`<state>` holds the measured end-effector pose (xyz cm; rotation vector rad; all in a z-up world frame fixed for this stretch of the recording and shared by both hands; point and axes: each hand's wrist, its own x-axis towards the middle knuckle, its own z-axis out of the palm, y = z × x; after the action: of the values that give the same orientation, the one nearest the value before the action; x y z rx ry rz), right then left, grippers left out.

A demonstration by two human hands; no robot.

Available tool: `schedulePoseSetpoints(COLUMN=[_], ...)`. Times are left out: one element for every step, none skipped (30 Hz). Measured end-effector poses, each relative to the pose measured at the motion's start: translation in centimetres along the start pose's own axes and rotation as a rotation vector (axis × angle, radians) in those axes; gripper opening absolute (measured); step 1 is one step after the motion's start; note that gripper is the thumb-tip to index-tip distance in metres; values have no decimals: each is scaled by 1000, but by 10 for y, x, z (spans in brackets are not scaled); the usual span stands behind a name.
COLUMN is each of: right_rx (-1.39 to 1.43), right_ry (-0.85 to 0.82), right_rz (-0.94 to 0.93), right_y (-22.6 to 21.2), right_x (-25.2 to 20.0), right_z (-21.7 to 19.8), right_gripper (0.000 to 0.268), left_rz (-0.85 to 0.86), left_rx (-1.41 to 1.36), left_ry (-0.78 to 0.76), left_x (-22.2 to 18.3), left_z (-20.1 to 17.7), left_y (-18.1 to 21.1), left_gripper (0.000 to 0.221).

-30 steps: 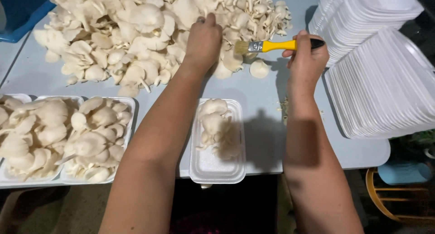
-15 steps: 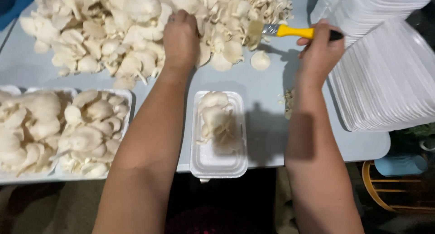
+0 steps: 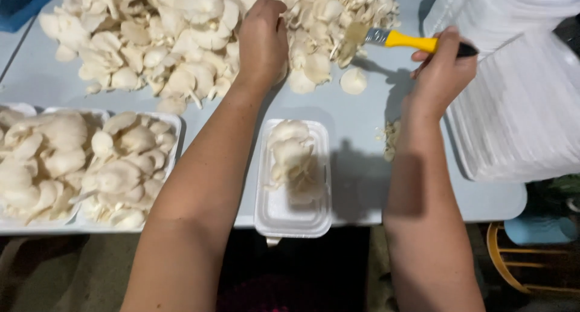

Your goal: The person uses a small brush to clean individual oyster mushrooms picked from a large pile on a table. Each cleaned mushroom is placed into a white styrofoam container. The person repeats this process, filling one container and then moving to another.

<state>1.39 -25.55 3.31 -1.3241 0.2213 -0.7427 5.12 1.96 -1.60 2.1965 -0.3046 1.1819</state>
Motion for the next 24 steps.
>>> schedulePoseSetpoints(right_rx=[8, -23, -60, -56, -68, -80, -81, -75, -70, -73, -95, -117, -120, -107, -94, -96, -102, -107, -106, -90, -72, -69, -61, -52], right_ry=[4, 20, 37, 42, 36, 29, 34, 43, 53, 59, 43, 27, 30, 19, 8, 10, 6, 2, 2, -1, -4, -4, -2, 1], right_rz=[-15, 9, 37, 26, 21, 17, 12, 35, 58, 54, 18, -17, -22, 3, 32, 31, 36, 40, 44, 61, 78, 81, 84, 87], right_y=[-1, -3, -2, -4, -4, -4, -7, -9, -11, -7, -4, -1, -1, -1, -1, -3, -3, -5, -6, -7, -9, -7, -5, -3], right_x=[-1, -2, -4, -3, -4, -5, -5, -5, -6, -5, -3, -3, -3, -3, -6, -5, -6, -8, -8, -9, -10, -9, -8, -7], right_z=[1, 3, 4, 5, 6, 6, 7, 9, 9, 9, 8, 7, 8, 8, 8, 8, 8, 8, 8, 8, 9, 9, 8, 8], right_gripper=[24, 23, 22, 22, 23, 25, 25, 25, 25, 25, 26, 27, 27, 25, 23, 23, 23, 23, 23, 22, 21, 21, 21, 22], left_rz=[12, 8, 1, 9, -44, -93, -89, 72, 235, 239, 167, 89, 92, 64, 33, 35, 19, 3, 2, -12, -25, -25, 6, 37], left_rx=[-6, -4, -3, -10, -34, -59, -64, 104, 273, 266, 398, 531, 526, 610, 697, 694, 704, 715, 717, 711, 707, 712, 687, 662], left_ry=[11, -35, -86, -80, -258, -437, -436, -506, -573, -572, -782, -990, -988, -1038, -1089, -1090, -1129, -1167, -1169, -1184, -1198, -1199, -1107, -1014], left_x=[6, 13, 17, 28, 35, 43, 48, 53, 57, 63, 69, 75, 78, 80, 82, 83, 82, 82, 79, 77, 76, 69, 63, 56], left_z=[11, 22, 33, 28, 22, 16, 31, 46, 62, 60, 59, 57, 62, 68, 73, 71, 67, 64, 61, 58, 54, 52, 49, 46], left_y=[-1, -3, -5, 19, 43, 66, 64, 61, 59, 66, 74, 81, 79, 76, 73, 76, 79, 81, 82, 84, 85, 82, 79, 75], left_gripper=[21, 27, 34, 34, 38, 42, 42, 51, 65, 65, 81, 103, 103, 103, 103, 103, 99, 95, 95, 74, 55, 55, 49, 44])
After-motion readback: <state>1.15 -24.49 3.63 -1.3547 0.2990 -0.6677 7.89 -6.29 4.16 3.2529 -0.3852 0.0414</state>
